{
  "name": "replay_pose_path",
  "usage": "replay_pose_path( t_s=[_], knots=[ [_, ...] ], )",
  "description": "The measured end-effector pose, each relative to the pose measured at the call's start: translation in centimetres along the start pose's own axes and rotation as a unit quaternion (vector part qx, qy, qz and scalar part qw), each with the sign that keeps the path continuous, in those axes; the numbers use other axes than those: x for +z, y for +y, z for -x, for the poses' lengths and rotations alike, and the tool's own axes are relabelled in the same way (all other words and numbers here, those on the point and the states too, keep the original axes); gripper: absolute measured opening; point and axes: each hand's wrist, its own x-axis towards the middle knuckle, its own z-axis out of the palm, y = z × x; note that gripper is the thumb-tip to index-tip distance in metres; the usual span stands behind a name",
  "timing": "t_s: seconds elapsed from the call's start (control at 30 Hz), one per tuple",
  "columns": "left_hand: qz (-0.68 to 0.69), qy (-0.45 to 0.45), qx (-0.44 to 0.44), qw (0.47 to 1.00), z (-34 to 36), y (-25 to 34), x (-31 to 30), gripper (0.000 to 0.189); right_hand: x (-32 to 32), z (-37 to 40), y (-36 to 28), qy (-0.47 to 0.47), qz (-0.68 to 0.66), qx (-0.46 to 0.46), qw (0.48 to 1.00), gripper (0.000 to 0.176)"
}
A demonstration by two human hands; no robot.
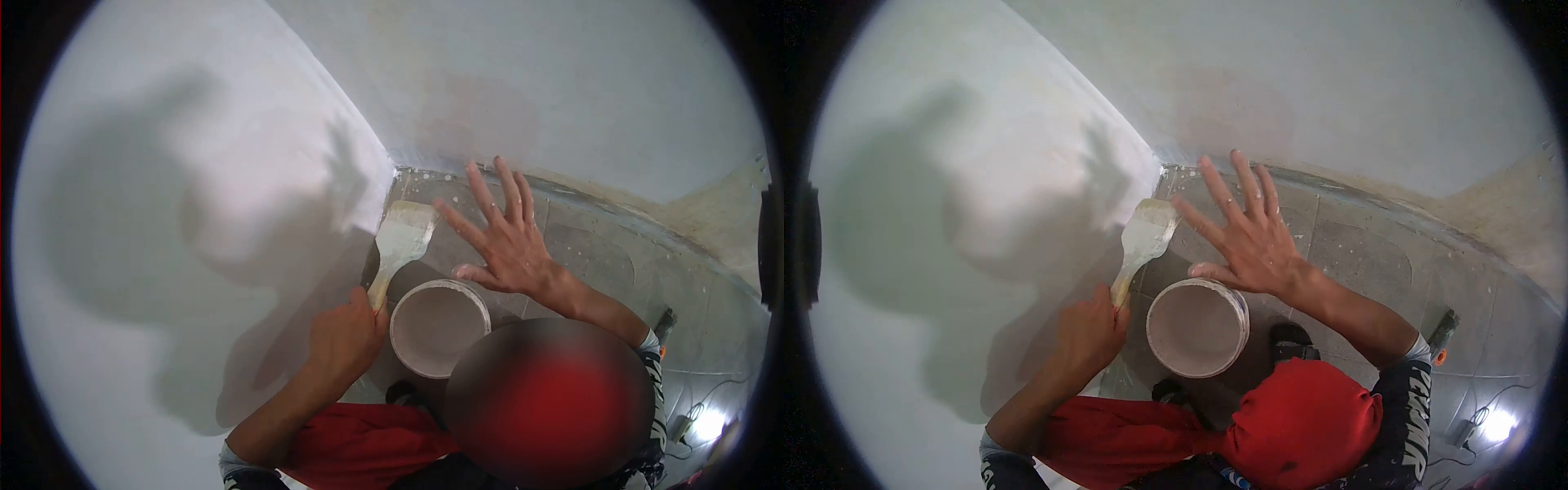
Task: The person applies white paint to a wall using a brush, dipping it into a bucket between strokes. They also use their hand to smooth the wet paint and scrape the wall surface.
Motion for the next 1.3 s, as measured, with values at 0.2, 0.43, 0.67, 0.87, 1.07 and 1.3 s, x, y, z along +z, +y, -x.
replay_pose_path(
  t_s=[0.2, 0.43, 0.67, 0.87, 1.07, 1.3],
  knots=[
    [-0.043, 0.013, -0.002, 0.999, 0.5, 0.5, -0.2, 0.032, 0.2, 0.4, -1.2, -0.026, -0.007, -0.107, 0.994, 0.082],
    [-0.068, 0.002, -0.011, 0.998, 0.6, 0.5, -0.3, 0.033, 0.4, 0.7, 1.5, -0.002, 0.029, -0.007, 1.000, 0.078],
    [-0.075, 0.016, 0.024, 0.997, 1.0, 1.1, 0.3, 0.034, -0.5, 0.7, 0.7, -0.053, -0.172, -0.023, 0.983, 0.081],
    [-0.016, 0.008, 0.064, 0.998, 0.5, 1.6, 0.2, 0.034, 0.1, 1.5, 3.7, -0.149, -0.663, 0.134, 0.721, 0.092],
    [0.065, -0.018, 0.063, 0.996, 2.4, 2.1, 0.2, 0.030, -9.3, 10.4, 5.2, -0.017, -0.860, 0.203, 0.468, 0.099],
    [0.141, -0.042, 0.119, 0.982, -6.1, 1.5, 1.7, 0.036, -12.0, 22.3, 17.9, 0.232, -0.343, 0.497, 0.763, 0.057]
  ],
)
